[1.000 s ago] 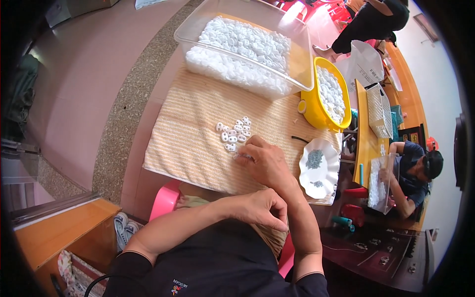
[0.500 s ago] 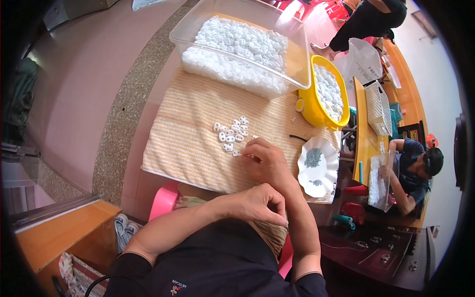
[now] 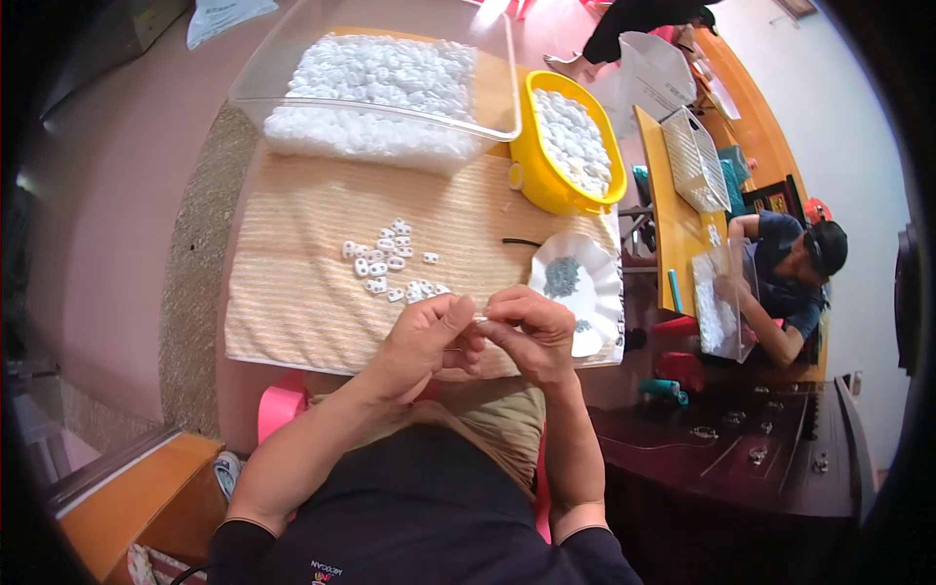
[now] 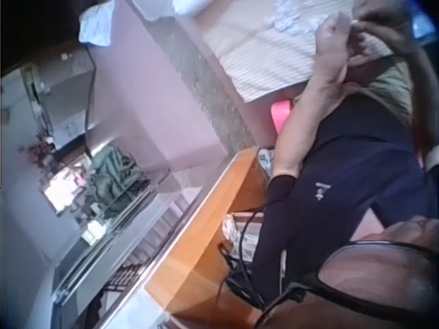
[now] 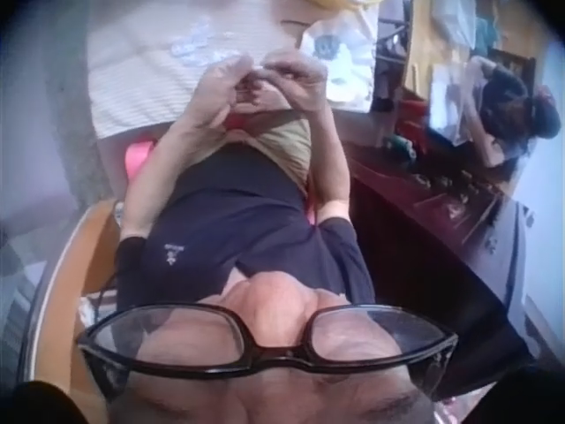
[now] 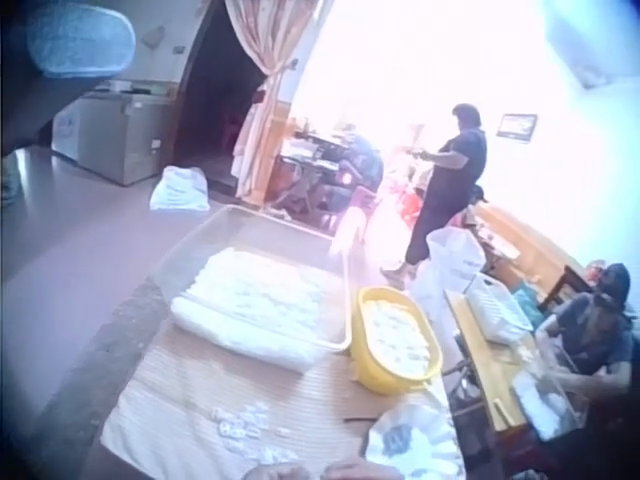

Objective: Assembling small white plastic components by manually inserting metal pins.

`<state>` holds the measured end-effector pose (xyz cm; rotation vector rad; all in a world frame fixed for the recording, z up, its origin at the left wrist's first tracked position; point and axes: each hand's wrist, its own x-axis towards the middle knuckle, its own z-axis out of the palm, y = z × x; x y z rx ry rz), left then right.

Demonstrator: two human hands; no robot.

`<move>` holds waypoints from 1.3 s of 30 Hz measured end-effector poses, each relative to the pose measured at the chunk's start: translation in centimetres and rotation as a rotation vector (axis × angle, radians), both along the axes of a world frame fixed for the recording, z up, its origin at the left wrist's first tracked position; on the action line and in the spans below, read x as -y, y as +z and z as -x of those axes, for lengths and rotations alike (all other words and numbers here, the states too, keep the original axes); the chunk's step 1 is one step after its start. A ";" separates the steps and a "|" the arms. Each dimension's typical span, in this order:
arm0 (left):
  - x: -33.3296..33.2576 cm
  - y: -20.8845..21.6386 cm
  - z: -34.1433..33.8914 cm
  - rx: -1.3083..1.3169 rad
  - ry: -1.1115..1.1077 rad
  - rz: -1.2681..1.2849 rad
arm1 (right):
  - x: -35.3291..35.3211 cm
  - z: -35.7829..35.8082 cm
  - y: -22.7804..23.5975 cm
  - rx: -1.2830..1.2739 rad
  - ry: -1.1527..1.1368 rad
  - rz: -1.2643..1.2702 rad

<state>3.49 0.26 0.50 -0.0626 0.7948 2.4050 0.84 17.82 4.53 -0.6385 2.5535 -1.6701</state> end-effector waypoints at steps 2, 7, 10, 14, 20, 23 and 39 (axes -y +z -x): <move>-0.2 0.1 -0.1 -0.017 -0.010 0.072 | -0.5 -0.1 -0.5 -0.030 0.073 0.104; -0.4 0.6 0.0 0.019 -0.022 0.064 | -1.5 -0.1 -0.4 -0.096 0.133 0.073; -0.1 0.7 0.0 0.008 -0.046 0.041 | -1.9 -0.2 -0.3 -0.067 0.168 0.061; -0.3 0.5 -0.1 0.052 -0.089 0.017 | -2.4 -0.6 -0.1 -0.018 0.190 0.069; -0.6 0.4 -0.2 0.052 -0.097 -0.011 | -4.7 -1.3 -0.2 0.166 0.090 0.124; -0.5 0.1 -0.2 0.053 -0.082 -0.004 | -7.3 -0.9 0.8 0.127 -0.065 -0.064; -0.7 0.2 -0.2 0.029 -0.080 0.091 | -10.1 0.4 1.6 -0.080 -0.095 -0.984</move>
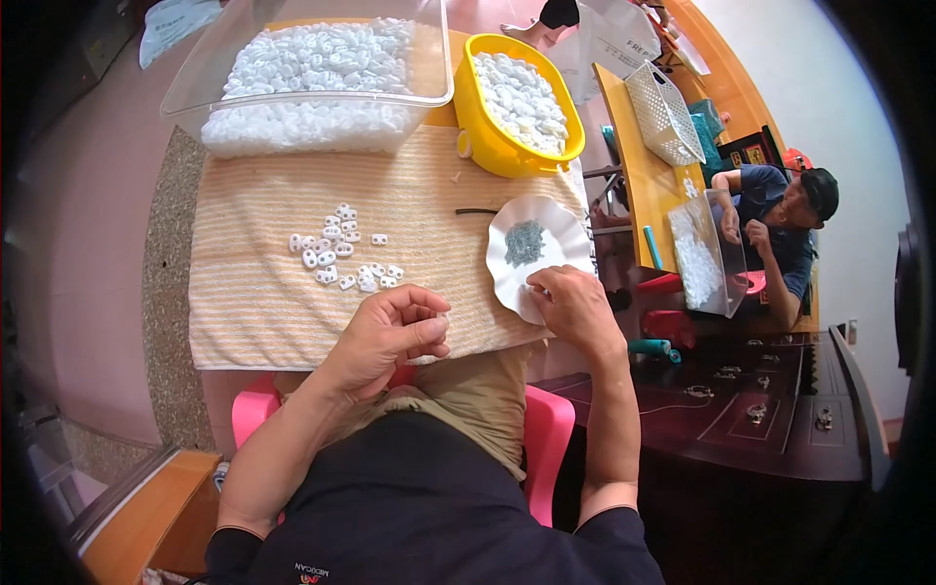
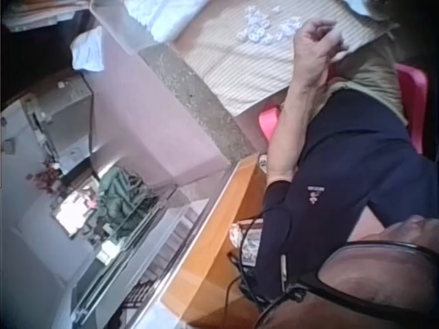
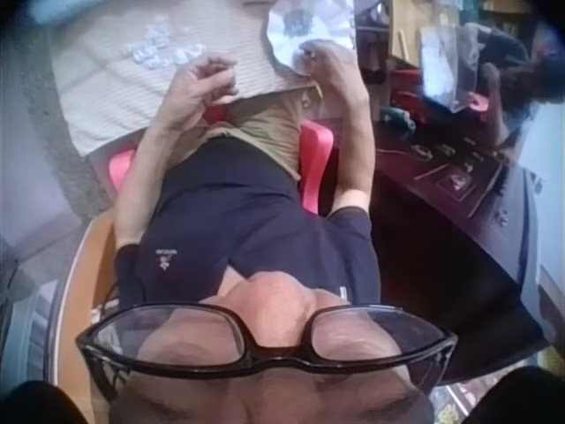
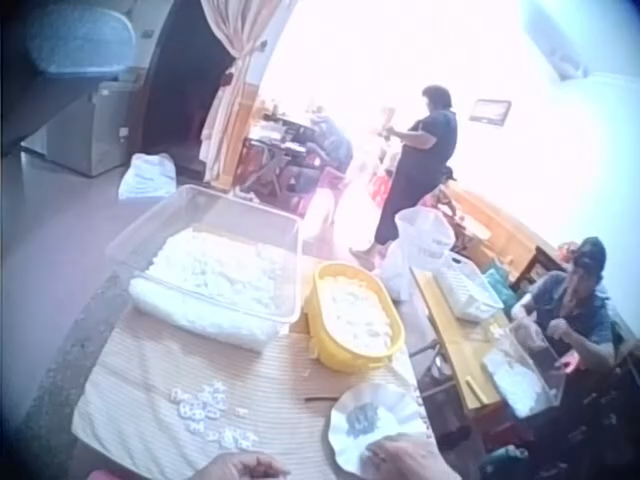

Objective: Assembling small white plastic components by manually inserting metal pins.

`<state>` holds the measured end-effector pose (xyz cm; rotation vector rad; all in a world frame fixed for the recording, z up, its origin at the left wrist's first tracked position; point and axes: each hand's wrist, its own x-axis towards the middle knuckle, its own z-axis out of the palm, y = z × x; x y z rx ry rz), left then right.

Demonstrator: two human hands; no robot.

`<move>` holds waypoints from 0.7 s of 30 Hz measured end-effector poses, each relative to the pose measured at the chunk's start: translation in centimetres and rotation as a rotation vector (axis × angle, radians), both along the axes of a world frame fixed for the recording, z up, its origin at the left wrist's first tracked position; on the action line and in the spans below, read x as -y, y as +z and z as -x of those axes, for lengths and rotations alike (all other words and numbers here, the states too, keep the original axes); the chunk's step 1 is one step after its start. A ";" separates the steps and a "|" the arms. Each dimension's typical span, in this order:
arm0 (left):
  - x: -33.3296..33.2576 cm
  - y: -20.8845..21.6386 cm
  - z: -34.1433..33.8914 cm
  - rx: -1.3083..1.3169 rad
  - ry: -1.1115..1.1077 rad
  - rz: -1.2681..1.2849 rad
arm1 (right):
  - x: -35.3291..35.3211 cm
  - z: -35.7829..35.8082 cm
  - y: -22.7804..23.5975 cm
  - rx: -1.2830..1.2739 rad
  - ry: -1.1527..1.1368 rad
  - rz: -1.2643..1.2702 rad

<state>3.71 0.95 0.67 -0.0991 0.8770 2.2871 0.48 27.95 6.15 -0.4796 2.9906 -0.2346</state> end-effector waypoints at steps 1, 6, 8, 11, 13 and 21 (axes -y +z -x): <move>0.0 0.0 0.0 -0.001 0.000 -0.001 | 0.0 0.1 0.0 0.010 0.004 -0.018; 0.0 -0.1 0.1 0.006 0.007 0.009 | 0.5 1.1 0.0 0.078 0.015 -0.045; 0.0 -0.1 0.1 0.007 0.010 0.004 | 0.5 1.3 0.0 0.091 0.012 -0.045; 0.0 -0.1 0.0 0.014 0.018 0.002 | 0.2 1.4 -0.4 0.070 0.025 -0.007; -0.1 -0.1 0.0 0.018 0.020 0.004 | -0.1 1.3 -0.6 0.039 -0.009 0.094; -0.2 -0.3 -0.1 0.024 0.040 -0.013 | -0.9 0.7 -1.1 0.037 -0.097 0.393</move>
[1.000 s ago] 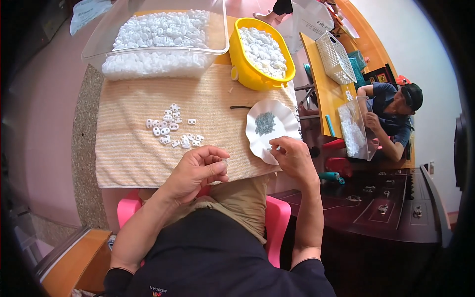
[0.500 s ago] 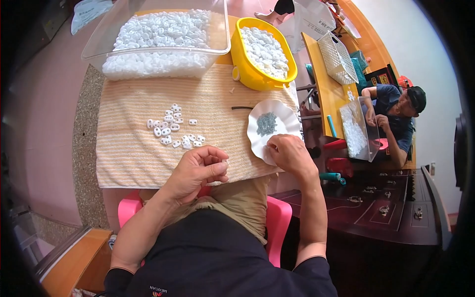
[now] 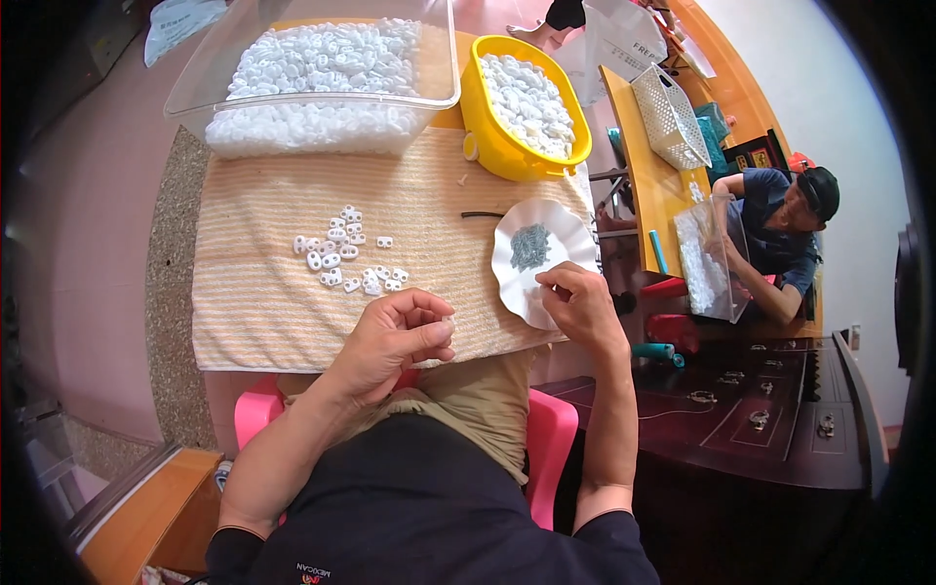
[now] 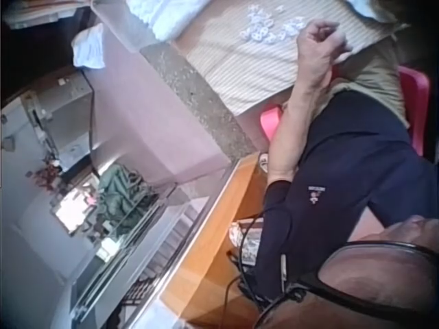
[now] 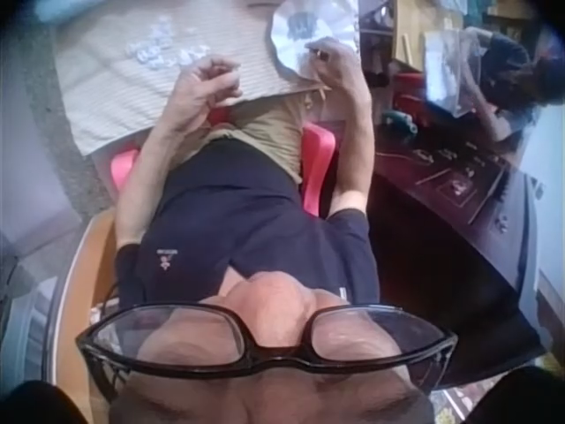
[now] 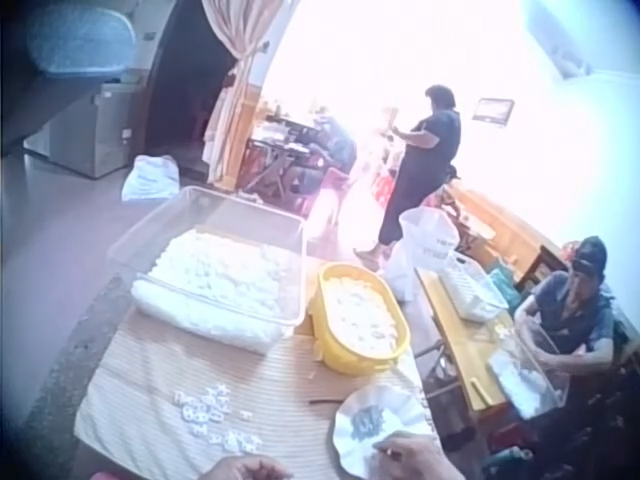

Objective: Assembling small white plastic components by manually inserting metal pins.

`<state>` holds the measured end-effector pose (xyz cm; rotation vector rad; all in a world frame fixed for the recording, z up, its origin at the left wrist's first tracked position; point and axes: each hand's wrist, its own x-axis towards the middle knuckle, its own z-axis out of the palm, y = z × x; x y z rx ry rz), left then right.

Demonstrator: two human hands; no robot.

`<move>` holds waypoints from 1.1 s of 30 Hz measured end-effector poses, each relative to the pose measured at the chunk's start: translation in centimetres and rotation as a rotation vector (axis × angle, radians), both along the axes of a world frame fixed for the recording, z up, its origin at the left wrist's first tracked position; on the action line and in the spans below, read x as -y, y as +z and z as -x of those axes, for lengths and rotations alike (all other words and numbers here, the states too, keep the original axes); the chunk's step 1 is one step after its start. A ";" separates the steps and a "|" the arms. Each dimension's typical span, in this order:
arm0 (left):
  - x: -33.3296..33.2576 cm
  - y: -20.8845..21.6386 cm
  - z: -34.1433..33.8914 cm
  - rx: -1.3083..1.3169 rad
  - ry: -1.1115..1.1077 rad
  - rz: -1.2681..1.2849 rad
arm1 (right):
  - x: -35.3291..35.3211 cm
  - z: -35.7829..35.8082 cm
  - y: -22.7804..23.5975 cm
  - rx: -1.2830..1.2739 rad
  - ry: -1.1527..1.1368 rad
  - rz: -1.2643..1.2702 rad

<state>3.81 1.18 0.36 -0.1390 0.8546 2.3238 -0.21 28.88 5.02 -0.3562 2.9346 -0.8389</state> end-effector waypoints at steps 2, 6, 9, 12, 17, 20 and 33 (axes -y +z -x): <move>-0.1 0.0 0.0 0.004 0.004 -0.002 | -0.5 0.0 -0.4 -0.058 0.010 0.012; -0.3 -0.5 -0.2 -0.015 0.027 -0.013 | -1.1 -0.1 -1.1 -0.075 0.037 0.020; -0.4 -0.5 -0.2 -0.029 0.009 0.035 | -1.2 -0.3 -1.3 -0.096 0.047 0.018; -0.6 -0.2 -0.4 -0.044 0.009 0.071 | -1.1 -0.5 -1.5 -0.125 0.055 0.050; -1.1 -0.3 -0.9 -0.099 0.021 0.120 | -0.5 -1.1 -2.0 -0.105 -0.016 0.190; -1.3 0.1 -1.0 -0.151 0.016 0.185 | 0.2 -1.8 -2.0 0.033 -0.086 0.280; -2.0 0.0 -1.5 -0.328 0.076 0.276 | 7.5 -4.3 -1.9 0.270 0.011 0.793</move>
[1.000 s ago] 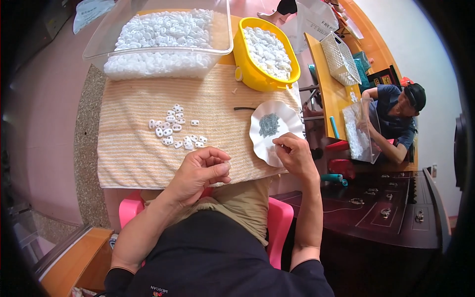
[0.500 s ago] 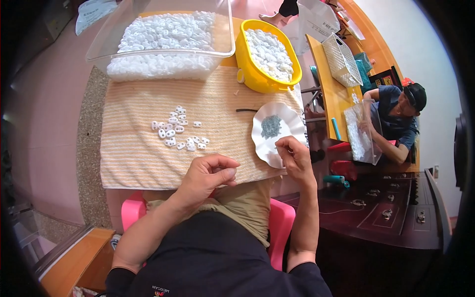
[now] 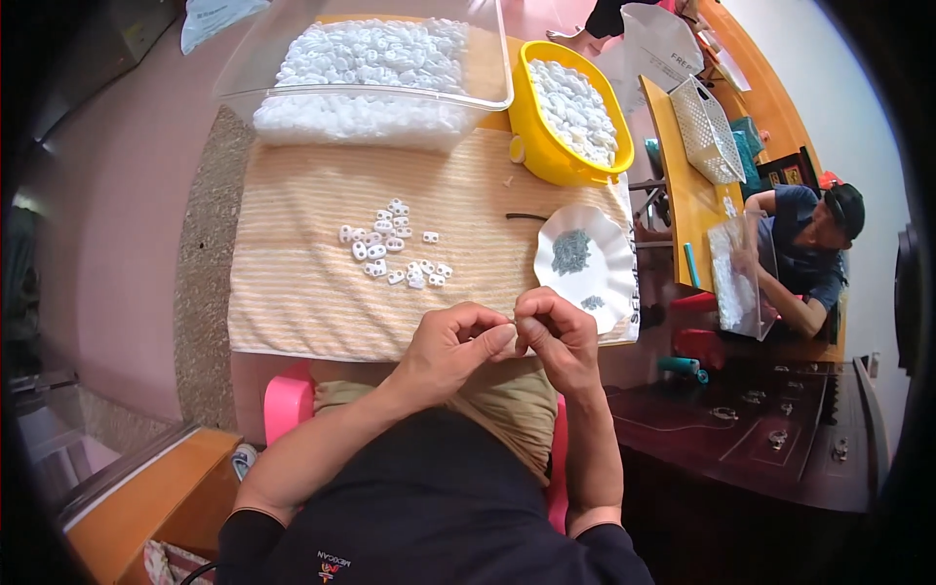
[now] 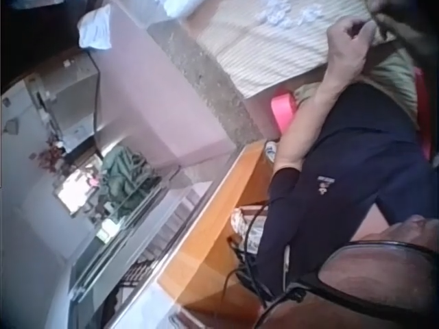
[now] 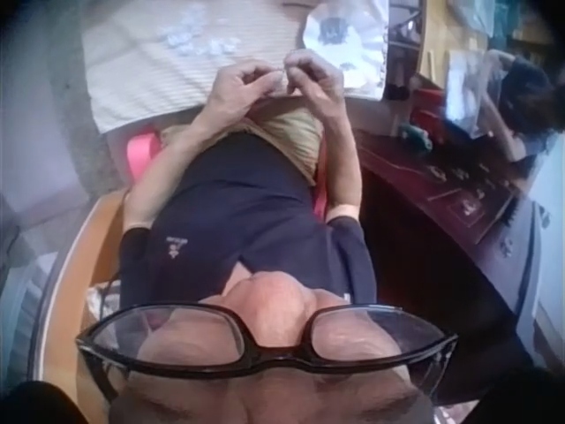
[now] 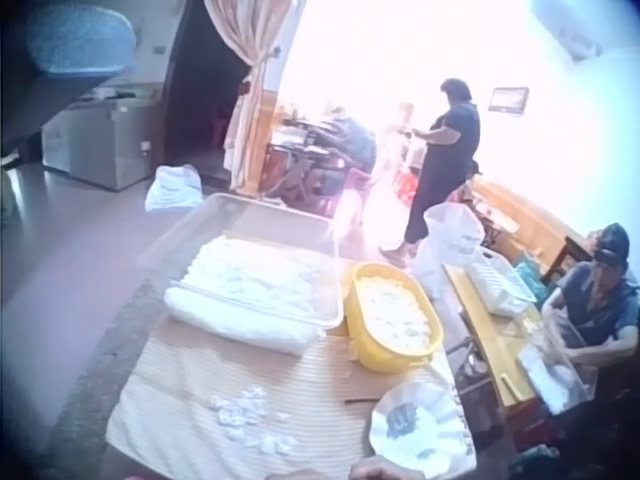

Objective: Assembling small white plastic components by manually inserting metal pins.

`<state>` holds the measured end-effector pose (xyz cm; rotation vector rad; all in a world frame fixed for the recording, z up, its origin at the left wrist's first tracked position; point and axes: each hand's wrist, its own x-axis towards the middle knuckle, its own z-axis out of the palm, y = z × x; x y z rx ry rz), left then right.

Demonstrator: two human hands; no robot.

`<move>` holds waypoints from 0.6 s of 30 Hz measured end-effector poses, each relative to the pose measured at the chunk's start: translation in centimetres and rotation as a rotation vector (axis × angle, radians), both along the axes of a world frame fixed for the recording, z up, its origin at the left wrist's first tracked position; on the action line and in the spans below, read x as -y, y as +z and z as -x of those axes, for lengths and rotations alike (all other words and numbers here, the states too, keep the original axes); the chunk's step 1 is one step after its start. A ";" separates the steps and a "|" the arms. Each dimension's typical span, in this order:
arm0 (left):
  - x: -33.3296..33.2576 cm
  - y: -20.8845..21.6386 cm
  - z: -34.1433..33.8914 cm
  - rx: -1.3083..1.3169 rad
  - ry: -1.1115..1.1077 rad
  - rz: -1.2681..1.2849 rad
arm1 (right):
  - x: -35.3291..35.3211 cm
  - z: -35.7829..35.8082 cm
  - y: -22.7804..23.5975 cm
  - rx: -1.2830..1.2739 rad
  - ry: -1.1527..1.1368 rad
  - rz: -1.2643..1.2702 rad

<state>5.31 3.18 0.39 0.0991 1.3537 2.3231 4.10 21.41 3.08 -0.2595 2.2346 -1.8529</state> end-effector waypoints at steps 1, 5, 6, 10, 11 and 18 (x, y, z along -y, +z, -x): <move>0.0 -0.2 0.0 -0.026 0.017 -0.022 | 0.3 0.0 0.1 -0.001 0.005 0.001; 0.3 0.3 0.1 -0.017 0.023 0.014 | 0.8 -0.1 0.1 0.028 0.005 0.065; 0.3 0.4 0.1 -0.019 0.027 0.011 | 1.0 -0.1 0.0 0.043 0.002 0.091; 0.4 0.2 0.1 -0.022 0.034 -0.001 | 1.7 -0.1 0.5 0.122 -0.104 0.142; 0.4 0.2 0.1 -0.023 0.035 0.000 | 1.5 -0.1 0.4 0.128 -0.092 0.178; 0.5 -0.3 0.2 -0.196 0.092 0.165 | 1.2 -0.1 0.5 0.214 -0.083 0.123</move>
